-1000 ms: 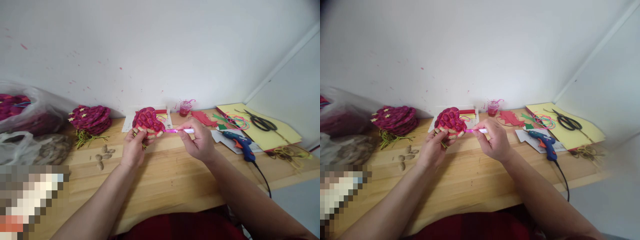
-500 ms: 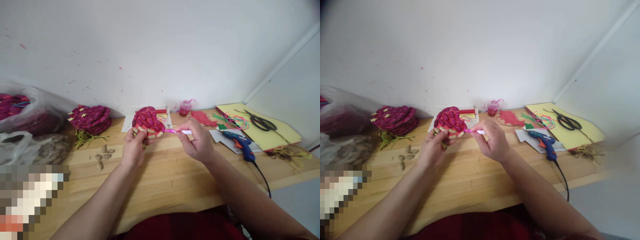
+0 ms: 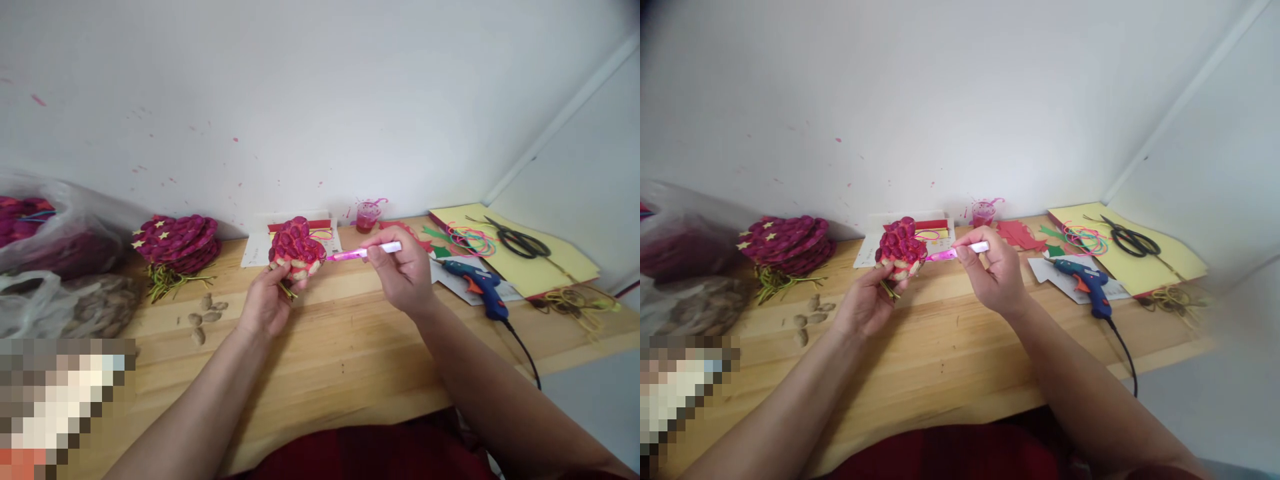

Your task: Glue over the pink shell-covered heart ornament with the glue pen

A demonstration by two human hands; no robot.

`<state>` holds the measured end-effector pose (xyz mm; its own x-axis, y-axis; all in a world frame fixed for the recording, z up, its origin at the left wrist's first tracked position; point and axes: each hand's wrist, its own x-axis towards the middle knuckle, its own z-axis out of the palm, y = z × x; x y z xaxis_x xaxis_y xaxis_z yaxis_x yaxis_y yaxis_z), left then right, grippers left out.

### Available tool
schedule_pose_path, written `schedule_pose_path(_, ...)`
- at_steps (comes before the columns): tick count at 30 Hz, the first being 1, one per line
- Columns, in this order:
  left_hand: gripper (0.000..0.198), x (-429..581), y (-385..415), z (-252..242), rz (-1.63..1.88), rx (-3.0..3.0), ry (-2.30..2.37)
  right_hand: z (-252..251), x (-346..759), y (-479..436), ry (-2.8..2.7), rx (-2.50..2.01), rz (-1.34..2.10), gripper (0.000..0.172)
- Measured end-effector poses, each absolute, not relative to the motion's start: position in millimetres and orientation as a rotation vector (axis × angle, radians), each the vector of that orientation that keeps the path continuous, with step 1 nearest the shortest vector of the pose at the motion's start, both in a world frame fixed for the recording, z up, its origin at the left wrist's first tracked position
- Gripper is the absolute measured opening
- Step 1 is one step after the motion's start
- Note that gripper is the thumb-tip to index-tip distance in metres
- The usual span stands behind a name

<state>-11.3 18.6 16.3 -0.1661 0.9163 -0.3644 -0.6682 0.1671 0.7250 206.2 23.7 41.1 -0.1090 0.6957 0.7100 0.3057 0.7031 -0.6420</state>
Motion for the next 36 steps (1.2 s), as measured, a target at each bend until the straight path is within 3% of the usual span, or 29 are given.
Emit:
schedule_pose_path(8, 0.014, -9.8, 16.6, 17.4, 1.41, 0.339, 0.952, 44.2, 203.1, 25.8, -1.513, -0.779, 0.542, 0.02)
schedule_pose_path(15, 0.019, -9.5, 16.5, 17.0, 1.394, 0.354, 0.928, 44.2, 203.1, 25.0, -1.538, -0.78, 0.53, 0.015)
schedule_pose_path(36, 0.017, -10.3, 15.8, 14.6, 1.365, 0.373, 0.929, 42.6, 205.8, 31.1, -1.447, -0.77, 0.669, 0.024)
